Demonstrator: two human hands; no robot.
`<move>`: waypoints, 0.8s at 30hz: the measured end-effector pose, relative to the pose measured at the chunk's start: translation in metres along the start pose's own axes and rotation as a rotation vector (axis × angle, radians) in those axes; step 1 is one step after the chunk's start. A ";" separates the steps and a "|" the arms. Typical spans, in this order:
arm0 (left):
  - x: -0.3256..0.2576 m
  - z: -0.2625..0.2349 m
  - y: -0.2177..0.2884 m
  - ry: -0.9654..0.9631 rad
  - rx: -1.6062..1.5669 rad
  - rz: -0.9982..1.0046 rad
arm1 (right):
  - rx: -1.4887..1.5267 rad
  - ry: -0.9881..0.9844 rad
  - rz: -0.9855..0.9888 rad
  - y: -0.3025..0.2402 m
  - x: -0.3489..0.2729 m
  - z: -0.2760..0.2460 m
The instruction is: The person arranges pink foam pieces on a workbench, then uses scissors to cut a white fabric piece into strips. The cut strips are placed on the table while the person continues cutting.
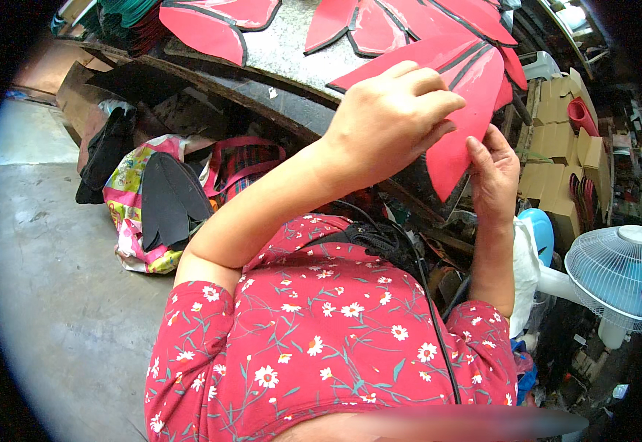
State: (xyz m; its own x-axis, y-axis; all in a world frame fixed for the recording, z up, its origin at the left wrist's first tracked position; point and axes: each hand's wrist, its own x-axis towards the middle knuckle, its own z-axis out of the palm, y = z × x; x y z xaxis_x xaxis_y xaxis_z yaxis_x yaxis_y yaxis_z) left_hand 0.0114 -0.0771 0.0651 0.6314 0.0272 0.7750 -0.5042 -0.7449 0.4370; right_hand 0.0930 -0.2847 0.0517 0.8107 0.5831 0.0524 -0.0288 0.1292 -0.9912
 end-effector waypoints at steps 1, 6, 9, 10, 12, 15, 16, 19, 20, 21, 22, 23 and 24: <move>0.004 0.003 0.000 0.007 0.016 0.010 | -0.028 -0.026 -0.032 -0.003 -0.002 0.005; 0.009 0.008 -0.002 -0.020 0.141 0.040 | -0.172 -0.044 -0.104 -0.010 -0.009 0.025; 0.007 0.005 0.000 -0.029 0.205 0.047 | -0.344 -0.058 -0.116 -0.012 -0.013 0.031; 0.007 0.004 0.002 -0.023 0.238 0.052 | -0.425 -0.057 -0.167 -0.013 -0.014 0.033; 0.007 0.003 0.006 -0.012 0.263 0.098 | -0.646 -0.067 -0.248 -0.016 -0.014 0.033; 0.010 0.004 0.009 0.035 0.273 0.204 | -0.851 -0.083 -0.283 -0.022 -0.013 0.031; 0.011 0.004 0.009 0.033 0.241 0.181 | -0.837 -0.091 -0.308 -0.022 -0.013 0.031; 0.011 0.002 0.009 0.014 0.121 0.105 | -0.750 -0.094 -0.283 -0.020 -0.014 0.029; 0.009 0.000 0.009 0.006 0.077 0.079 | -0.711 -0.074 -0.271 -0.018 -0.015 0.028; 0.005 -0.003 0.009 -0.001 0.017 0.063 | -0.672 -0.049 -0.251 -0.016 -0.014 0.025; -0.001 -0.008 0.009 -0.010 -0.045 0.047 | -0.623 -0.007 -0.266 -0.014 -0.014 0.022; -0.008 -0.013 0.009 -0.021 -0.106 0.032 | -0.582 0.044 -0.299 -0.013 -0.013 0.017; -0.016 -0.019 0.006 -0.039 -0.167 0.014 | -0.547 0.093 -0.316 -0.015 -0.012 0.011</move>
State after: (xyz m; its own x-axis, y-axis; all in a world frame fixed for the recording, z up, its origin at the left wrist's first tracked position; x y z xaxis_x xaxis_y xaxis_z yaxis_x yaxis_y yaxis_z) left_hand -0.0130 -0.0693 0.0643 0.6446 -0.0112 0.7645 -0.6019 -0.6239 0.4984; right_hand 0.0774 -0.2852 0.0669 0.7793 0.5090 0.3656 0.5026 -0.1591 -0.8497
